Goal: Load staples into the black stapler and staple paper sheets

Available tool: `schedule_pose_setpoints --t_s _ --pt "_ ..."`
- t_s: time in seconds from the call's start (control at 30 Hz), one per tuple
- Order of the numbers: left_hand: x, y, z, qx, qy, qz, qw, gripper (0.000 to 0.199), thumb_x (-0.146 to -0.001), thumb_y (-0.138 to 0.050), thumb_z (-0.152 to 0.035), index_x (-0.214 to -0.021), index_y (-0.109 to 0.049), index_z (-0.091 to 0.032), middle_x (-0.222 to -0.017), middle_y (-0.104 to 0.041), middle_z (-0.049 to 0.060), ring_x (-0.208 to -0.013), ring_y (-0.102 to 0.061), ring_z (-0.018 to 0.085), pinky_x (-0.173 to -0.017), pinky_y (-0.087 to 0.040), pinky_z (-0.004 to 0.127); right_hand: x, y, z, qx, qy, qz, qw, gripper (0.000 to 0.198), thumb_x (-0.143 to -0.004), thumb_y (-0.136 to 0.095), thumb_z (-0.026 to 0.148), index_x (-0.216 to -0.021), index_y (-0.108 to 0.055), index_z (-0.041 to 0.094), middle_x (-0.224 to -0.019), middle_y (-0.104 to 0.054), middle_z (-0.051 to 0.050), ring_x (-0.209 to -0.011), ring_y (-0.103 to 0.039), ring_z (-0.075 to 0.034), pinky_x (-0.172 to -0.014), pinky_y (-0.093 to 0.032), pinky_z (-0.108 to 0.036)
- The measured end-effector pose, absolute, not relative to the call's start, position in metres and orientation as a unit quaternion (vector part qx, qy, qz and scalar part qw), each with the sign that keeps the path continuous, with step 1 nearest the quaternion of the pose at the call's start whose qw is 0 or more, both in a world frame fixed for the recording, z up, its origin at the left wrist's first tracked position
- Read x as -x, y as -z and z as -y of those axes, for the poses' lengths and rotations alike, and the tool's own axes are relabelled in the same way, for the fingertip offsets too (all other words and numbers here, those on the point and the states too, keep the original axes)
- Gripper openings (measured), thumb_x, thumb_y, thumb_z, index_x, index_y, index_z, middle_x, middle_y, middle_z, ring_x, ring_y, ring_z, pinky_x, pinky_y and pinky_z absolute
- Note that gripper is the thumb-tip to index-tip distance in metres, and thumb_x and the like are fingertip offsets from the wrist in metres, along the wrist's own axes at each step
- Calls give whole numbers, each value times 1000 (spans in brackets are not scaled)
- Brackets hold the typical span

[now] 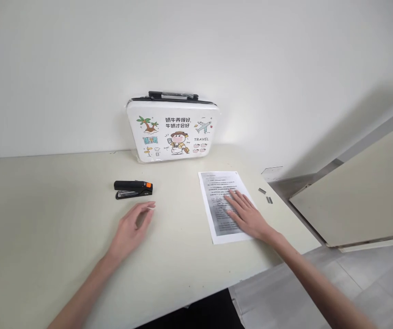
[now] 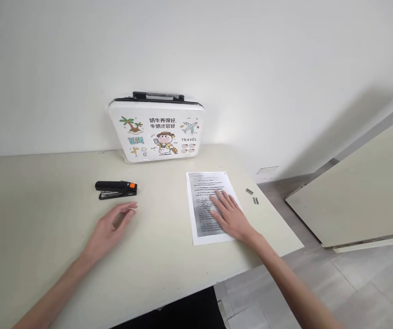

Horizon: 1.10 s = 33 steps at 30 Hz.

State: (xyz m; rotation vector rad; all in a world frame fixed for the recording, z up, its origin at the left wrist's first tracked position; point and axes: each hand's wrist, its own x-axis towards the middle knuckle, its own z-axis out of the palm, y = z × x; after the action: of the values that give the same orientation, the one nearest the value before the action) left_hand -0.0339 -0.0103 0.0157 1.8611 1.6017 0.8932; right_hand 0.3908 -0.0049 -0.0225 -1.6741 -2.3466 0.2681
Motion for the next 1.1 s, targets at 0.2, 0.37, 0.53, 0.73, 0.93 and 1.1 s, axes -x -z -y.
schedule_pose_setpoints --t_s 0.2,0.37,0.53,0.73,0.93,1.1 --pt "31 -28 14 -616 -365 -631 299 41 -99 -52 -55 -118 -69 -24 -101 -77 5 -86 -72 21 -73 -56 29 -412 14 1 562 -95 809 139 66 -110 -36 60 -167 -32 28 -176 -24 -7 -164 -15 -28 -132 -21 -57" --pt "30 -28 13 -604 -372 -633 311 41 -96 -53 -56 -117 -68 -24 -95 -76 4 -84 -71 21 -69 -52 28 -371 10 14 565 -124 801 155 62 -112 -29 55 -169 -27 29 -177 -20 -4 -165 -9 -25 -134 -18 -56" --pt "33 -25 12 -597 -369 -639 315 41 -96 -52 -57 -115 -68 -25 -93 -76 4 -85 -70 22 -68 -50 28 -345 16 14 594 -128 786 113 66 -111 -26 60 -171 -18 32 -178 -7 1 -165 1 -26 -134 -8 -56" --pt "32 -25 11 -595 -372 -638 316 39 -93 -55 -56 -111 -71 -25 -90 -75 4 -83 -69 23 -62 -47 28 -362 19 12 587 -109 787 155 64 -111 -32 57 -169 -27 30 -178 -15 0 -165 -7 -27 -134 -11 -57" --pt "34 -22 9 -588 -380 -636 325 35 -93 -56 -55 -105 -70 -25 -84 -71 3 -78 -67 21 -64 -47 28 -318 3 3 524 -160 792 268 47 -110 -44 44 -154 -51 29 -167 -45 -7 -159 -34 -28 -127 -35 -54" --pt "35 -28 10 -547 -419 -639 342 32 -92 -60 -53 -103 -70 -24 -73 -58 -1 -66 -53 17 -59 -42 26 -251 -1 -16 443 -211 808 326 41 -106 -52 30 -147 -54 28 -153 -57 -10 -143 -54 -25 -120 -45 -49"
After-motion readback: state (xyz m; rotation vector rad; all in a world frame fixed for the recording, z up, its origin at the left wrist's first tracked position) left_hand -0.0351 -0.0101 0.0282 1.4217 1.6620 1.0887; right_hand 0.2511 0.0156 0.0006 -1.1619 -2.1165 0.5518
